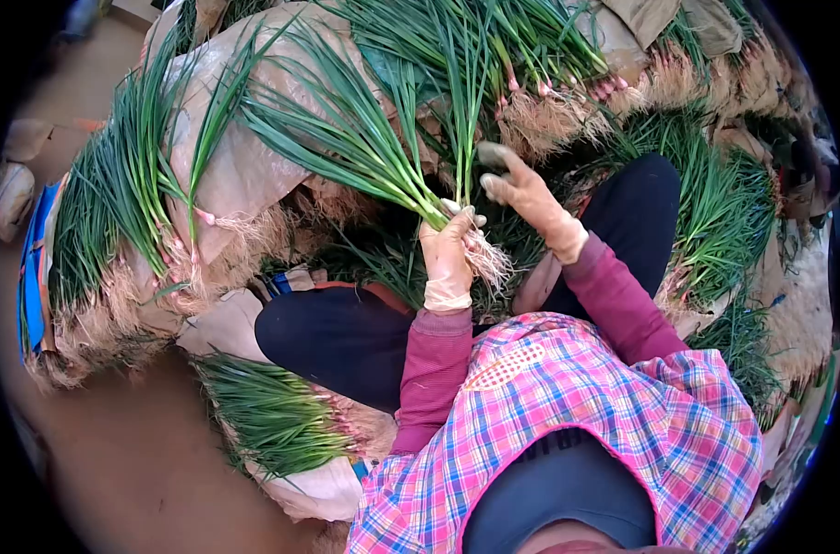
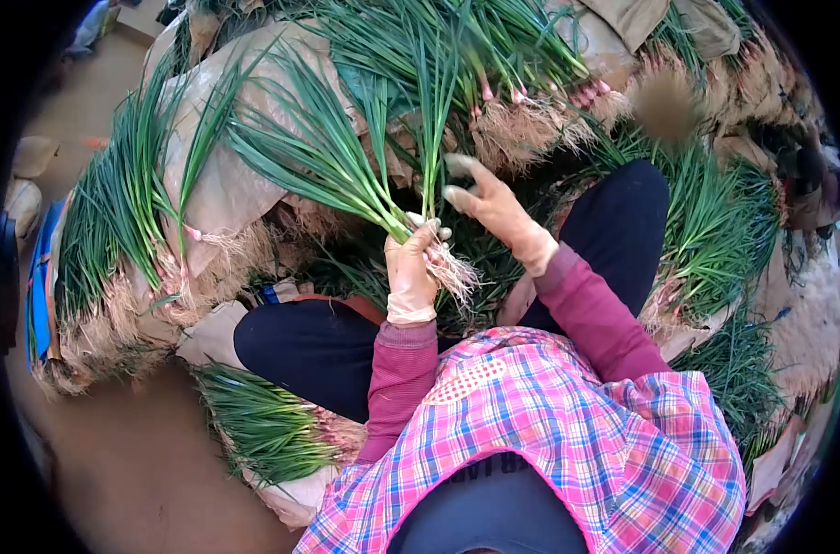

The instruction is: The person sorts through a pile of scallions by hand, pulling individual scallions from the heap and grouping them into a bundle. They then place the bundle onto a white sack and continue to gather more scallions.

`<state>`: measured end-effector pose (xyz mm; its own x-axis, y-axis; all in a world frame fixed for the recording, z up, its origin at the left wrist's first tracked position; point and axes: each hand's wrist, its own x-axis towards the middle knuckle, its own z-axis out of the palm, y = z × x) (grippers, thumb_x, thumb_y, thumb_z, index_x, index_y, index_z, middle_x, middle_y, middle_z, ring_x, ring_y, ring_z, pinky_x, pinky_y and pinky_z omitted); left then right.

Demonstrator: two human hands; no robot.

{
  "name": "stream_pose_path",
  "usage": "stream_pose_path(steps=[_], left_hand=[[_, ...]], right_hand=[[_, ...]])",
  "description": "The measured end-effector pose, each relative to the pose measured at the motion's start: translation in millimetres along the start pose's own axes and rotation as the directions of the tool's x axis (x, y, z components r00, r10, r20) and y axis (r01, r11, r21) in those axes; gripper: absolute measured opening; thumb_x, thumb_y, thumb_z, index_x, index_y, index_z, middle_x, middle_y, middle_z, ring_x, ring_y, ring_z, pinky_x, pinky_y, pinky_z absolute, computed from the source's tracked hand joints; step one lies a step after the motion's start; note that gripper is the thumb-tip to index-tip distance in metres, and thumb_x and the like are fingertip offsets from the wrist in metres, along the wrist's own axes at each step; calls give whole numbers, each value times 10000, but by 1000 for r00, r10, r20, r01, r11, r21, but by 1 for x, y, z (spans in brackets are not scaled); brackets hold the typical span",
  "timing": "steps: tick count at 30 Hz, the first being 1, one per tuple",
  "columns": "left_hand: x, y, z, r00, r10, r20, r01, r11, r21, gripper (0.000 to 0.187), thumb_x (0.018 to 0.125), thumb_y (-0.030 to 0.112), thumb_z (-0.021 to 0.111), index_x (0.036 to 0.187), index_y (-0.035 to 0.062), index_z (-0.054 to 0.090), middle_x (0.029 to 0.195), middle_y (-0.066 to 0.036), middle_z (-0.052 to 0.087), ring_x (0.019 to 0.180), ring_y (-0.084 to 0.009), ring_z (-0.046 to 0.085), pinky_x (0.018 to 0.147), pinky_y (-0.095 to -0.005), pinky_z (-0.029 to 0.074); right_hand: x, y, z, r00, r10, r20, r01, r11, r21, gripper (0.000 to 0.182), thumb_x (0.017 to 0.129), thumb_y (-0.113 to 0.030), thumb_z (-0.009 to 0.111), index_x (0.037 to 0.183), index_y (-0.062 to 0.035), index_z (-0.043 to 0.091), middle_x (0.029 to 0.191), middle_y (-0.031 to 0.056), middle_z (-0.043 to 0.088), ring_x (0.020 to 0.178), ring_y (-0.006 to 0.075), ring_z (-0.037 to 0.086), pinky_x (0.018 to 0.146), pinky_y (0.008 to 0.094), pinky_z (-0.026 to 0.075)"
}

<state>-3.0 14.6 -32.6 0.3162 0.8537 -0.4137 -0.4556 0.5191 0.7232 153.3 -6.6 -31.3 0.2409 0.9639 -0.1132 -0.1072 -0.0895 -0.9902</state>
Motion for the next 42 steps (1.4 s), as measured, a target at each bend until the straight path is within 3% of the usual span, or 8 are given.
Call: stream_pose_path(steps=[7,11,17,21,25,32,37,42], left_hand=[[-2,0,2,998,56,4,-56,995,-78,137,823,-12,659,892,44,555,758,-86,634,542,-149,593,422,-222,419],[-7,15,16,993,-19,120,35,991,-130,109,830,-8,634,870,57,556,786,-97,640,604,-159,611,491,-224,452],[2,6,-8,996,-81,43,86,986,-144,114,840,-39,598,886,50,544,800,-114,651,638,-209,650,501,-258,496],[-6,15,-1,991,-95,94,110,981,-158,95,864,9,591,902,82,544,864,-117,670,680,-206,655,514,-282,494],[-24,34,6,959,180,221,-105,944,-312,227,890,54,590,1102,89,516,978,-113,636,763,-173,624,597,-262,509],[-12,21,11,952,5,307,83,959,-272,382,896,75,614,1262,75,506,875,-30,569,721,-106,545,631,-232,481],[-2,8,21,994,10,111,-1,997,-80,151,869,29,631,996,70,560,848,-79,636,629,-125,573,556,-231,479],[3,-4,11,980,-95,173,100,995,-22,145,872,52,631,1007,35,582,843,-75,653,532,-74,524,434,-184,399]], right_hand=[[32,14,15,837,-531,-136,416,777,-473,135,934,-202,602,904,-71,611,671,-57,554,568,41,492,524,194,410],[32,19,26,911,396,-118,-143,570,809,207,958,-250,515,804,-114,541,716,-27,549,568,70,473,532,233,416],[5,20,35,958,-287,-3,284,950,-129,229,975,-246,511,907,-57,622,712,-30,562,522,38,490,457,193,391],[19,11,-28,997,57,60,-82,655,751,178,938,-211,549,830,-88,620,646,-52,518,482,35,429,437,183,327],[19,27,-54,939,-216,269,344,525,-778,251,872,-277,623,1037,-91,657,898,128,687,760,244,669,658,359,521],[111,-50,-96,874,-284,-395,-355,185,-916,355,825,-439,653,954,-109,658,936,143,657,887,311,648,765,420,506],[40,-43,-32,988,-72,-138,13,923,-384,239,832,-265,701,918,-45,662,876,114,653,789,264,630,743,333,501],[14,13,-4,879,-467,-99,340,758,-556,174,889,-192,666,843,-27,636,691,-12,563,594,89,501,550,234,424]])
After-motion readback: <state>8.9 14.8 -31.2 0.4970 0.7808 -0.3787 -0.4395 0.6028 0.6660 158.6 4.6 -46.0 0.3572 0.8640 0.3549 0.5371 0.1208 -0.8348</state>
